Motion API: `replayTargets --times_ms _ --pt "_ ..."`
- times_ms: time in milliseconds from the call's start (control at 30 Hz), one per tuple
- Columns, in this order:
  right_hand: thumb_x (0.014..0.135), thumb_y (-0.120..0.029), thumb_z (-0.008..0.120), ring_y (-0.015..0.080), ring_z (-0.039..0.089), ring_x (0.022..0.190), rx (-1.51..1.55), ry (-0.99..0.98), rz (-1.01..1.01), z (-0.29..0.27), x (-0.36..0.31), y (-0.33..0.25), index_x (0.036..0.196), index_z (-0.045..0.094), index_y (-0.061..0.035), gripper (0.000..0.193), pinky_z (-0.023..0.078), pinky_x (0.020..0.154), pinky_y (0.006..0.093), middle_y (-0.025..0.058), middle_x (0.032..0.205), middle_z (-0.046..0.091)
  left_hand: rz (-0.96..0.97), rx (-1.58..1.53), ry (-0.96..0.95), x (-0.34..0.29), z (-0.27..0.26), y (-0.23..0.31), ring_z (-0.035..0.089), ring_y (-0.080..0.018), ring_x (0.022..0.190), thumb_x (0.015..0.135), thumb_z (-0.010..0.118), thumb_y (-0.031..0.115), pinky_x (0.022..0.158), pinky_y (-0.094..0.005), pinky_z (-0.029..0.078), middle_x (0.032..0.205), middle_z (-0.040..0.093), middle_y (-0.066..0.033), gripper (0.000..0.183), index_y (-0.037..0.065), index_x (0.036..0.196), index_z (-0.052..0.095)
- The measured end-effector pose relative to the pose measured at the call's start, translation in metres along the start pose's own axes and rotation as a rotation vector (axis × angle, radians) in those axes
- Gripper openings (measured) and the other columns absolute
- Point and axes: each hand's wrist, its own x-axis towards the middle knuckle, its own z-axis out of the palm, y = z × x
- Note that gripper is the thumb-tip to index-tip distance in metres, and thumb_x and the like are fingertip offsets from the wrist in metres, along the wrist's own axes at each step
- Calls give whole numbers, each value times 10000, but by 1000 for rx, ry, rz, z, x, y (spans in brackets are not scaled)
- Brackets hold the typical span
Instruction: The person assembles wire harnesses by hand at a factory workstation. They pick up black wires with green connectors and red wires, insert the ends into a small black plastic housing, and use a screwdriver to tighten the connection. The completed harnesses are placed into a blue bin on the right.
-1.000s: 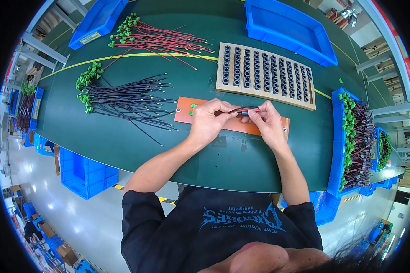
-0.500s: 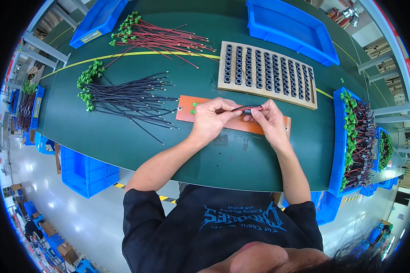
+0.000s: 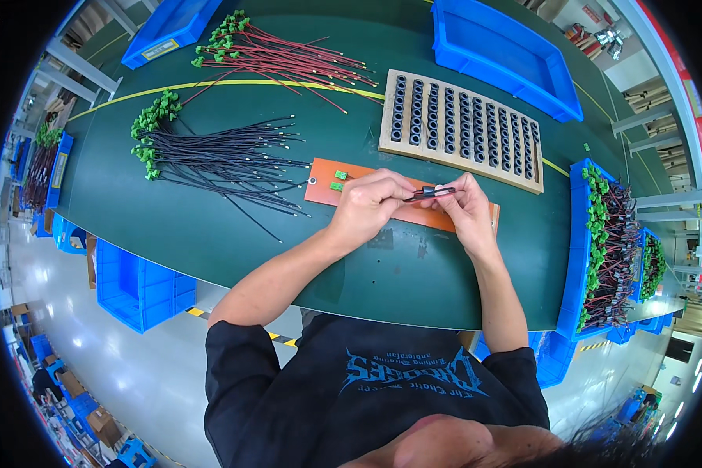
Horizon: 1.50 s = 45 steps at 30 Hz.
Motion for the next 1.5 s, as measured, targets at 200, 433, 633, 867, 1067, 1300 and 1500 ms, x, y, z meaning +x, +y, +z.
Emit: replayTargets --times_ms 200,433,633,867,1067,1300,1500 --pt "1058 -40 580 193 721 973 25 36 17 0 -1 3 1019 468 -21 120 574 896 326 171 1024 725 80 30 -55 7 4 8 734 -257 917 838 742 -72 795 -348 610 957 750 -122 99 -38 929 762" --pt "1059 -34 572 185 723 963 45 16 21 -2 0 3 1015 462 -24 119 583 869 318 170 1024 722 155 178 -76 7 -6 13 708 -266 865 846 773 -21 782 -360 582 922 726 -103 104 -33 943 735" --pt "1057 -24 569 192 725 965 48 27 27 1 -1 3 1013 461 -24 117 590 882 323 174 1028 719 177 172 -180 11 -14 11 722 -265 878 841 765 -45 758 -354 583 905 736 -127 75 -37 891 710" --pt "1050 -36 593 180 715 966 42 4 6 -3 1 3 1037 457 -16 138 582 875 320 168 1032 715 -38 -13 -69 14 -2 3 736 -206 874 831 780 -48 758 -321 588 933 758 -133 83 -50 849 699" --pt "968 -64 726 174 715 928 -439 104 -199 3 -5 -10 1066 558 2 205 565 877 297 113 1004 731 -226 -75 -72 12 -3 3 724 -154 868 852 795 -18 778 -303 586 922 761 -121 91 -42 867 709" --pt "927 3 737 170 738 851 -513 136 -305 0 -5 -10 964 646 3 98 538 1015 392 99 898 753 -255 -62 -182 16 -11 8 714 -146 864 853 790 -30 772 -284 581 953 748 -107 69 -29 886 729" --pt "903 58 721 191 752 803 -447 136 -353 -1 -4 2 934 652 -1 95 521 1040 428 101 882 761 -239 -45 -137 15 -5 2 704 -150 884 853 782 -41 779 -284 579 989 722 -98 67 -29 885 724"
